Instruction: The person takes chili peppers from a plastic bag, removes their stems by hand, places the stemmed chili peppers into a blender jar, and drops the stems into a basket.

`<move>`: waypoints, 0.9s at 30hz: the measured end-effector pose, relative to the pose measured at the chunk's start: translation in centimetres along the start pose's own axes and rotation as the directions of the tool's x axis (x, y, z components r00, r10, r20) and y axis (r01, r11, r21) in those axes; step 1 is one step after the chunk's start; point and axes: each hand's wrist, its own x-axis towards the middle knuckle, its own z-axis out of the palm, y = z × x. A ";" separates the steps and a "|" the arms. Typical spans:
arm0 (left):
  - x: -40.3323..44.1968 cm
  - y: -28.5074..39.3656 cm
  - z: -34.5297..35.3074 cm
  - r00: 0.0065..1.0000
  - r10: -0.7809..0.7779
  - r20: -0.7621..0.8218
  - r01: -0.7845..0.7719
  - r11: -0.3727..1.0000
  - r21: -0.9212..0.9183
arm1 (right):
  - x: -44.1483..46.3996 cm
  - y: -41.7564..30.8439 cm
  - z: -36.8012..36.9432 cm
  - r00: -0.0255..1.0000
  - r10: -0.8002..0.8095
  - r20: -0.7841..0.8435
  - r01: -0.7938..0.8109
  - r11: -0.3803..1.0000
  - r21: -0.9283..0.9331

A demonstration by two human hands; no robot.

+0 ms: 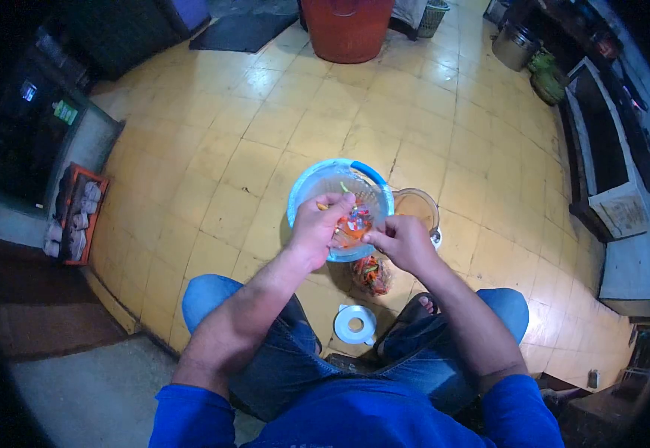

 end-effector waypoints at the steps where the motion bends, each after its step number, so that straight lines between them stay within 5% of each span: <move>1: 0.2 0.1 -0.1 1.000 -0.002 -0.014 0.002 1.000 -0.010 | 0.2 0.0 0.0 1.000 -0.001 -0.005 0.001 1.000 -0.001; 4: -0.6 0.1 0.7 0.997 -0.021 -0.078 0.022 1.000 0.013 | 0.8 0.7 0.9 0.989 0.064 -0.130 -0.038 0.980 0.196; 6: -0.2 -1.1 0.3 1.000 -0.019 0.019 0.017 0.996 0.083 | 0.6 0.7 1.1 0.948 -0.114 -0.296 0.195 0.945 0.262; 9: -0.2 -2.5 1.0 0.994 -0.038 0.103 0.025 0.991 0.129 | -0.4 -0.3 -0.5 0.988 -0.075 -0.133 0.095 0.984 0.153; 13: -0.8 -2.0 1.4 0.987 -0.088 0.134 0.078 0.994 0.075 | -0.9 1.1 -3.0 0.977 -0.070 -0.201 0.085 0.994 0.063; 15: -0.8 -2.0 1.3 0.988 -0.078 0.137 0.064 0.993 0.104 | -1.0 1.9 -4.9 0.985 0.109 -0.137 -0.104 0.994 0.043; 20: -0.2 -0.3 1.1 0.997 -0.069 -0.018 0.071 0.993 0.096 | -0.9 3.7 -5.8 0.984 0.134 -0.114 -0.121 0.986 0.115; 22: -0.2 1.9 -0.2 0.998 0.039 -0.041 -0.045 0.990 -0.137 | -1.2 2.4 -6.2 0.974 0.203 -0.098 -0.158 0.926 0.342; 27: -2.4 5.3 -1.2 0.990 0.139 0.021 -0.139 0.990 0.025 | -1.3 0.3 -5.2 0.985 0.137 -0.101 -0.068 0.859 0.508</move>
